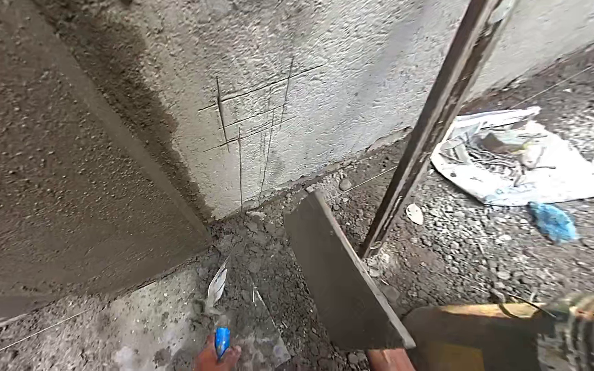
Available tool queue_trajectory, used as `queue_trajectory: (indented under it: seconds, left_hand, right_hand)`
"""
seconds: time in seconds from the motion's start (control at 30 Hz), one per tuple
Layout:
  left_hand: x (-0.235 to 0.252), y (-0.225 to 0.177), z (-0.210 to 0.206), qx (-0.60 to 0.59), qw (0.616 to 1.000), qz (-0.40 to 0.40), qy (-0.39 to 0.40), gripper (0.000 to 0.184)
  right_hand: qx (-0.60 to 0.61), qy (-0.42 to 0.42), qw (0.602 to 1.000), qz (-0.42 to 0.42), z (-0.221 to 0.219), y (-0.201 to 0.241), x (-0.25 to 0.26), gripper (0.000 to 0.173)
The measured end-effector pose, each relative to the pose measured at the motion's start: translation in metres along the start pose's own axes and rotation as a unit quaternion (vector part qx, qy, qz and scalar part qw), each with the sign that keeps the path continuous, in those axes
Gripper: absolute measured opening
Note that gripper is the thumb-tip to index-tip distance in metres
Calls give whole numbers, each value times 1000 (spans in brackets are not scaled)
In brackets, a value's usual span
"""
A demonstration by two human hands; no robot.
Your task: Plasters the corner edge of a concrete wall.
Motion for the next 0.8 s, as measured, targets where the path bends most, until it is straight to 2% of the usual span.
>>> queue_trajectory:
  seconds: [0.07,0.13,0.17,0.23,0.33,0.43,0.57,0.63,0.73,0.8]
  left_hand:
    - [5,-8,-4,-46,999,12,-7,58]
    - [7,-11,-7,-69,997,36,-4,52]
    - [7,-12,-7,-70,997,41,-4,51]
    - [9,-15,-3,-59,997,39,-20,55]
    - [11,-15,12,-29,996,53,-62,60]
    - [29,-27,21,4,994,73,-75,61]
    - [57,-52,23,-7,993,84,-83,65]
    - [69,-61,18,-65,991,92,-67,60]
    - [80,-77,14,-183,978,98,-8,39]
    - [85,-77,13,-201,973,99,44,30]
  right_hand:
    - [48,-66,978,-194,-19,-36,24,41]
    - [159,-21,954,-253,-17,-98,41,49]
    - [206,11,946,-248,-13,-120,45,42]
    - [266,24,933,-240,-12,-134,43,23]
    - [241,8,933,-268,-16,-139,36,28]
    - [132,-7,952,-278,-29,-161,61,27]
    - [141,-40,948,-283,-55,-184,90,41]
    - [122,-57,947,-292,-66,-193,98,46]
    - [27,-54,956,-287,-70,-202,113,54]
    - [-7,-51,955,-292,-66,-206,119,56]
Point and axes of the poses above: each hand's wrist, its own x-axis towards the middle knuckle, its own z-axis out of the back of the hand, y = z × x, the point moved 10 cm from there along x, towards the middle knuckle, and after that the axes turned 14 degrees about x, right-handed, at the moved point
